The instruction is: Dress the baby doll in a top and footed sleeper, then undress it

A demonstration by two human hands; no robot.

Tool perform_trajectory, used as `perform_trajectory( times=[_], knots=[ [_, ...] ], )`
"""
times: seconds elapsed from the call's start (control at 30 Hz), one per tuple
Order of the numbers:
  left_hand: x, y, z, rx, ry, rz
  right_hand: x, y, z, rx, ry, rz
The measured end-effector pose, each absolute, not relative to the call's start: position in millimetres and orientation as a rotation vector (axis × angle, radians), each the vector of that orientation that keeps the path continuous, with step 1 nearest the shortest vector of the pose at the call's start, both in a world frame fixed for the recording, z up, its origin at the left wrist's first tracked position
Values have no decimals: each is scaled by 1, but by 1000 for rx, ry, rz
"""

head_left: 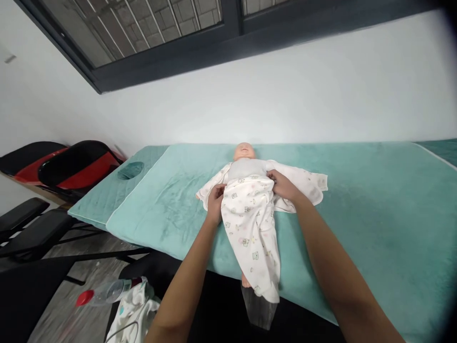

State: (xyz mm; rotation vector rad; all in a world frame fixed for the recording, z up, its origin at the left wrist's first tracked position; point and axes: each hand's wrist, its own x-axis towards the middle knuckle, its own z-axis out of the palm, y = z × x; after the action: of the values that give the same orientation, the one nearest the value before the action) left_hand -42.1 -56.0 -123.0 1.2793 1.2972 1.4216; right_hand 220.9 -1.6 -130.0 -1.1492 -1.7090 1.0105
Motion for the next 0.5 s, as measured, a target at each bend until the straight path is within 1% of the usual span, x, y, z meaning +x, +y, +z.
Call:
perform_trajectory(
  times=[0.07,0.13,0.23,0.33,0.4,0.5],
  knots=[
    [-39,-84,-124,1275,1393,1483,223,-2,-130,-1118,-1679,1100],
    [-35,-131,-130,1310,1536,1486,223,-2,-130,-1125,-1648,1127],
    [-31,-220,-144,1444,1647,1371,223,-3,-128,-1159,-1658,1128],
    [-20,-289,-155,1763,1525,1114,223,-5,-126,-1194,-1713,1083],
    [-11,-306,-154,1907,1521,996,223,-6,-125,-1222,-1752,1024],
    [-2,-296,-138,2011,1555,993,224,-7,-125,-1260,-1795,974]
  ],
)
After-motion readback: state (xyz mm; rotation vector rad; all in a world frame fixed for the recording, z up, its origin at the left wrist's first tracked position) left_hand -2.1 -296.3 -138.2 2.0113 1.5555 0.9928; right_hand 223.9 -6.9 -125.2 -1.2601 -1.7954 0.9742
